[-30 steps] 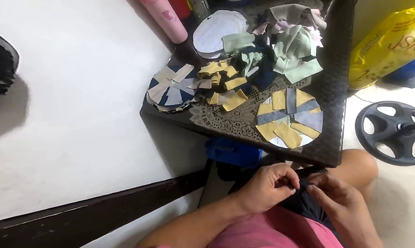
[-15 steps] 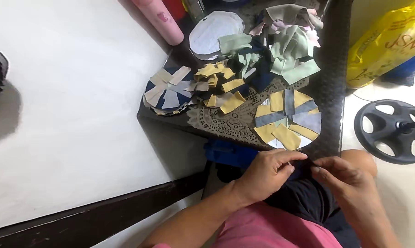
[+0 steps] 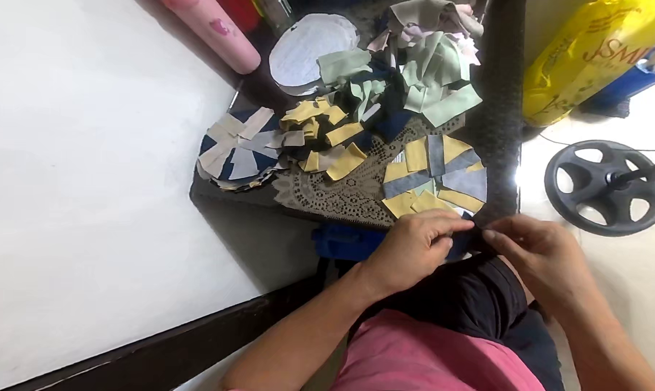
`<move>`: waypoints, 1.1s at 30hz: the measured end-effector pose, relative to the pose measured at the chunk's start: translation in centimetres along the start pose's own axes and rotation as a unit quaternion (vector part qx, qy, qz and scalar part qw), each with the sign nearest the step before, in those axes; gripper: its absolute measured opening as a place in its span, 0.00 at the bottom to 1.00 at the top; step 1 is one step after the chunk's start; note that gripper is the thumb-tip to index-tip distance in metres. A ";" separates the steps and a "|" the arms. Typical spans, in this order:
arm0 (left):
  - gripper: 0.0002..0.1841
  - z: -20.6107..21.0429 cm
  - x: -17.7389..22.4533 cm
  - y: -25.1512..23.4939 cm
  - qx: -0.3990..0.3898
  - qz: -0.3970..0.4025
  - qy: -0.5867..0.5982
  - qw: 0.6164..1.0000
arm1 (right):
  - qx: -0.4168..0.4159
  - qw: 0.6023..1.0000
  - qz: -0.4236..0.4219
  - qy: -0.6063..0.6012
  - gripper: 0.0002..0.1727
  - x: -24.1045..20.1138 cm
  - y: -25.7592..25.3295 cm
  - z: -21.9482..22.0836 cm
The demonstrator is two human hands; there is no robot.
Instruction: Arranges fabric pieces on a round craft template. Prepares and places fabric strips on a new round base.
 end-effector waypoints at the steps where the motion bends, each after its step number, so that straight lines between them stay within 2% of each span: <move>1: 0.16 -0.1 0.0 -0.6 -0.001 -0.013 -0.016 1.000 | 0.001 1.000 -0.001 0.030 0.07 -0.2 -0.5 -0.2; 8: 0.17 -0.5 0.2 -3.7 0.000 -0.009 -0.104 0.994 | -0.025 0.985 -0.002 0.169 0.06 -1.4 -4.0 -0.5; 13: 0.17 -0.4 0.0 -4.0 -0.003 -0.023 -0.138 0.990 | -0.038 0.981 -0.008 0.188 0.04 -1.2 -4.7 0.1; 18: 0.17 -0.1 0.2 -4.0 0.010 0.006 -0.180 0.984 | -0.033 0.980 -0.013 0.198 0.02 -0.6 -4.6 0.3; 28: 0.18 0.1 0.5 -4.5 -0.050 0.019 -0.211 0.976 | -0.057 0.975 -0.033 0.210 0.05 -0.5 -4.7 0.3; 33: 0.18 0.3 0.4 -4.5 -0.043 0.043 -0.237 0.969 | -0.055 0.973 -0.038 0.220 0.05 -0.6 -4.9 0.3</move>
Point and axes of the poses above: each hand's wrist, its own y-axis away from the middle knuckle, its own z-axis out of the palm, x = y × z, the point moved 6 cm from there along -y, towards the middle knuckle, and after that the axes turned 6 degrees about -z, right-handed, at the moved point
